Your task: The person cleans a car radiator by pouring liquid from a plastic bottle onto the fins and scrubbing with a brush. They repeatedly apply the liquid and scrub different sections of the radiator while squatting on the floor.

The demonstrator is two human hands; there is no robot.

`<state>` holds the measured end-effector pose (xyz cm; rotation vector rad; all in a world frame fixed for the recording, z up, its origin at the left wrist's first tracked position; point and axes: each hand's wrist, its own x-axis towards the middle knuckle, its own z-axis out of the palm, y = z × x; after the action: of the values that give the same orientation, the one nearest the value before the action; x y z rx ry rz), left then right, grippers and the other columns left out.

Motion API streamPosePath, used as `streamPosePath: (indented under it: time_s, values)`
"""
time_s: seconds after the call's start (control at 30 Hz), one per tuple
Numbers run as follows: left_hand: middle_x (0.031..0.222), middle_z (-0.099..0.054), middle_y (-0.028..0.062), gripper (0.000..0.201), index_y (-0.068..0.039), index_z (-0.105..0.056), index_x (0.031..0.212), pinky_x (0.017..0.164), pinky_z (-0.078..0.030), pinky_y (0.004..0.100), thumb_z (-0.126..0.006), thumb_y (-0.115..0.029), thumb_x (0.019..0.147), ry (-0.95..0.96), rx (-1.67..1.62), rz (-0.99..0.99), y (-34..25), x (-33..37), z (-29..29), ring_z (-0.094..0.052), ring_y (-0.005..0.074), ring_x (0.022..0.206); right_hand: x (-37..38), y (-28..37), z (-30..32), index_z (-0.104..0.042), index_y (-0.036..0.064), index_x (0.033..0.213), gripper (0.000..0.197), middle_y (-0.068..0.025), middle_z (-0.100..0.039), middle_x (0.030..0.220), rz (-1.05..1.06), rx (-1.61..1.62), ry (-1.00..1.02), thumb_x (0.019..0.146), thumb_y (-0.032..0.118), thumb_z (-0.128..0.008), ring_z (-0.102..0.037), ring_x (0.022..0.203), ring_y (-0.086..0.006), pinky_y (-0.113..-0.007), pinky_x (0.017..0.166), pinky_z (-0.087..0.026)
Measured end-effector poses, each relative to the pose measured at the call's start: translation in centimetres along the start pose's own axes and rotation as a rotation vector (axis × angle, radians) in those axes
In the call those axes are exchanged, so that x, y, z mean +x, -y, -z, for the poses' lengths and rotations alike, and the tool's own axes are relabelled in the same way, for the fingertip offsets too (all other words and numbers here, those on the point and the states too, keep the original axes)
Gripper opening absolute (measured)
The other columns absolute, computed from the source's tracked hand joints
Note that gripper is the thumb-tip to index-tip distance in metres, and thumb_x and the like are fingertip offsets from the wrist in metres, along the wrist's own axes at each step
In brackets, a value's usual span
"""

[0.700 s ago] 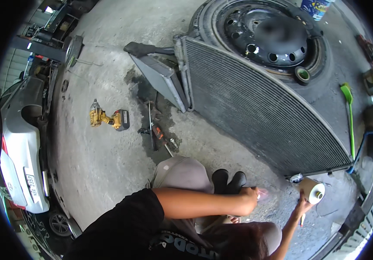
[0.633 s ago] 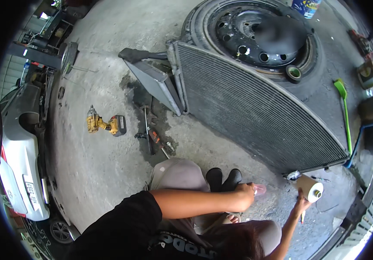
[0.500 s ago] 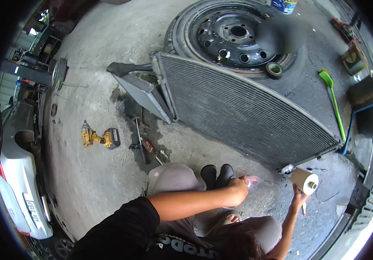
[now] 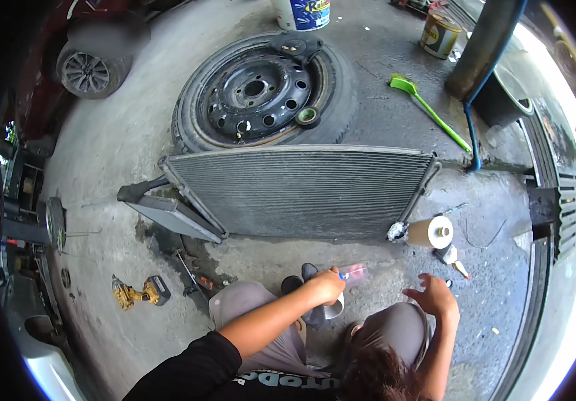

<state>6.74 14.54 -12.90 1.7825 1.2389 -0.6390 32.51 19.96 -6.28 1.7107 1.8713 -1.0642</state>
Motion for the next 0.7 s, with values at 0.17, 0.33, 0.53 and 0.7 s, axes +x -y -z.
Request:
streamPosePath:
  time_s: [0.17, 0.33, 0.53, 0.7]
  values:
    - [0.123, -0.051, 0.0293, 0.046, -0.001, -0.063, 0.111, 0.084, -0.052, 0.0409, -0.065, -0.001, 0.065, 0.022, -0.010, 0.057, 1.2, 1.4, -0.8, -0.061, 0.0390, 0.102, -2.9, 10.9, 0.5, -0.056, -0.0028, 0.119, 0.063, -0.0233, -0.063, 0.109, 0.476, 0.150, 0.113, 0.080, 0.046, -0.068, -0.060, 0.103, -0.0369, -0.041, 0.089, -0.048]
    - [0.122, -0.051, 0.0265, 0.045, -0.007, -0.062, 0.114, 0.089, -0.049, 0.0422, -0.065, -0.005, 0.070, -0.109, -0.167, 0.091, 3.4, 2.9, -3.4, -0.057, 0.0393, 0.108, -0.3, 12.5, -2.9, -0.050, -0.0013, 0.124, 0.068, -0.0252, -0.063, 0.105, 0.634, -0.099, 0.219, 0.081, 0.049, -0.066, -0.059, 0.103, -0.0392, -0.045, 0.090, -0.046]
    - [0.125, -0.051, 0.0251, 0.053, 0.000, -0.058, 0.117, 0.091, -0.049, 0.0405, -0.072, -0.007, 0.066, 0.050, 0.035, 0.099, 1.9, 2.2, -1.6, -0.057, 0.0375, 0.111, 2.0, 11.3, -2.4, -0.050, -0.0003, 0.124, 0.068, -0.0236, -0.063, 0.107, 0.532, -0.118, 0.176, 0.076, 0.042, -0.072, -0.059, 0.103, -0.0379, -0.043, 0.089, -0.047]
    - [0.124, -0.049, 0.0246, 0.044, -0.003, -0.060, 0.113, 0.090, -0.049, 0.0428, -0.067, -0.004, 0.069, -0.087, -0.066, 0.017, 1.3, 2.0, -1.0, -0.057, 0.0383, 0.109, 2.7, 11.7, -2.5, -0.047, 0.0030, 0.129, 0.072, -0.0197, -0.059, 0.118, 0.530, -0.165, 0.264, 0.068, 0.026, -0.078, -0.055, 0.113, -0.0337, -0.040, 0.094, -0.045]
